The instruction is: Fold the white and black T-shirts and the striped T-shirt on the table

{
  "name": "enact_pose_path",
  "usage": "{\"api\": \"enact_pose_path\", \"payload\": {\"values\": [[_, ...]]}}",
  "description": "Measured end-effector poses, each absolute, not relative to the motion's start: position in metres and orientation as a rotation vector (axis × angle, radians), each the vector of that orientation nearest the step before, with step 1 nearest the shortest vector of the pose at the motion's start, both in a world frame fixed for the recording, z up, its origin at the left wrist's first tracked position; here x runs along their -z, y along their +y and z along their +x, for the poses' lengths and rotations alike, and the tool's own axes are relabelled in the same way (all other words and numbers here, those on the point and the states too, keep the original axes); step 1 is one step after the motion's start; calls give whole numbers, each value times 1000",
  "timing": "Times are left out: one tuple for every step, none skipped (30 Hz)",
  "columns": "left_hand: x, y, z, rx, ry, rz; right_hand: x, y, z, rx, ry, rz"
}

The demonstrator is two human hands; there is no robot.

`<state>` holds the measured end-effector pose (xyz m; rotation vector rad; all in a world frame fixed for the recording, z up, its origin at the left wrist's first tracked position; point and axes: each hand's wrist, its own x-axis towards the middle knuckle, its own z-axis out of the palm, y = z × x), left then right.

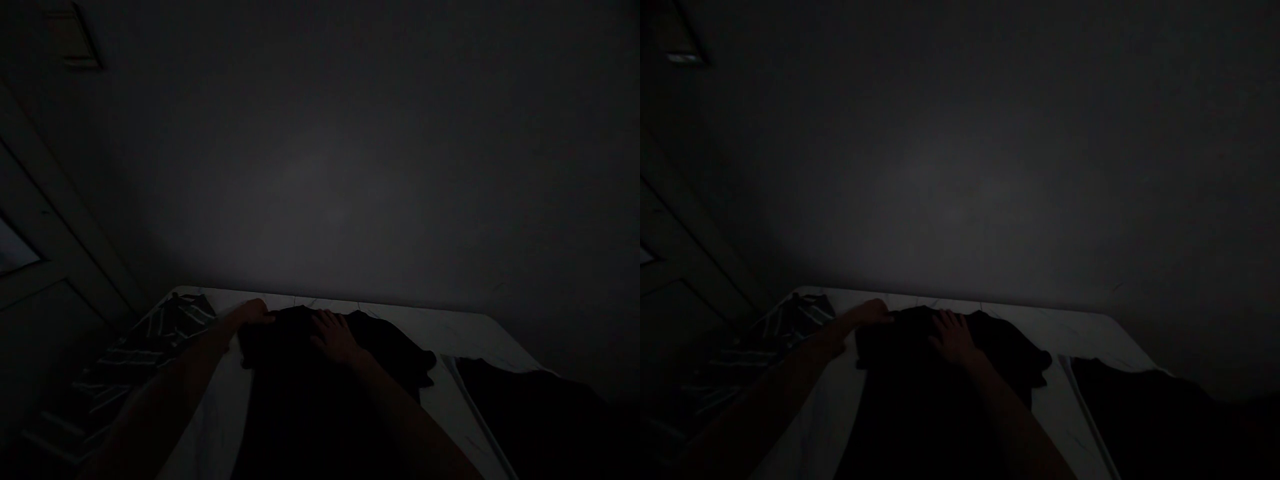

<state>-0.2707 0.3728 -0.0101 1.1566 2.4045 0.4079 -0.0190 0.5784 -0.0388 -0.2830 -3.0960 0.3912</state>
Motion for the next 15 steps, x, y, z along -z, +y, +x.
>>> {"api": "enact_pose_path", "payload": {"values": [[7,369,-275,-383,2354,1154,39,579,-20,-387,-3105,-289],[4,365,-279,-371,2311,1151,40,579,-20,-381,-3117,-297],[2,361,-281,-378,2280,1149,40,579,-21,-374,-3130,-304],[1,358,-283,-404,2266,1151,40,579,-21,-368,-3142,-309],[0,356,-283,-442,2264,1154,40,579,-21,-362,-3149,-310],[1,355,-282,-486,2270,1159,40,579,-21,-356,-3153,-306],[2,354,-280,-531,2280,1162,39,579,-21,-352,-3153,-301],[3,353,-279,-569,2291,1162,39,578,-21,-349,-3150,-297],[5,351,-277,-599,2301,1159,39,578,-20,-347,-3147,-294],[6,348,-275,-618,2307,1150,39,578,-20,-344,-3144,-294],[7,344,-274,-630,2308,1137,38,578,-20,-343,-3141,-298],[7,339,-274,-637,2303,1122,38,577,-19,-341,-3138,-304],[7,333,-273,-638,2291,1107,38,577,-19,-341,-3135,-310],[6,326,-274,-634,2273,1094,38,576,-18,-339,-3131,-312],[4,319,-274,-632,2251,1081,37,576,-18,-337,-3125,-309]]}}
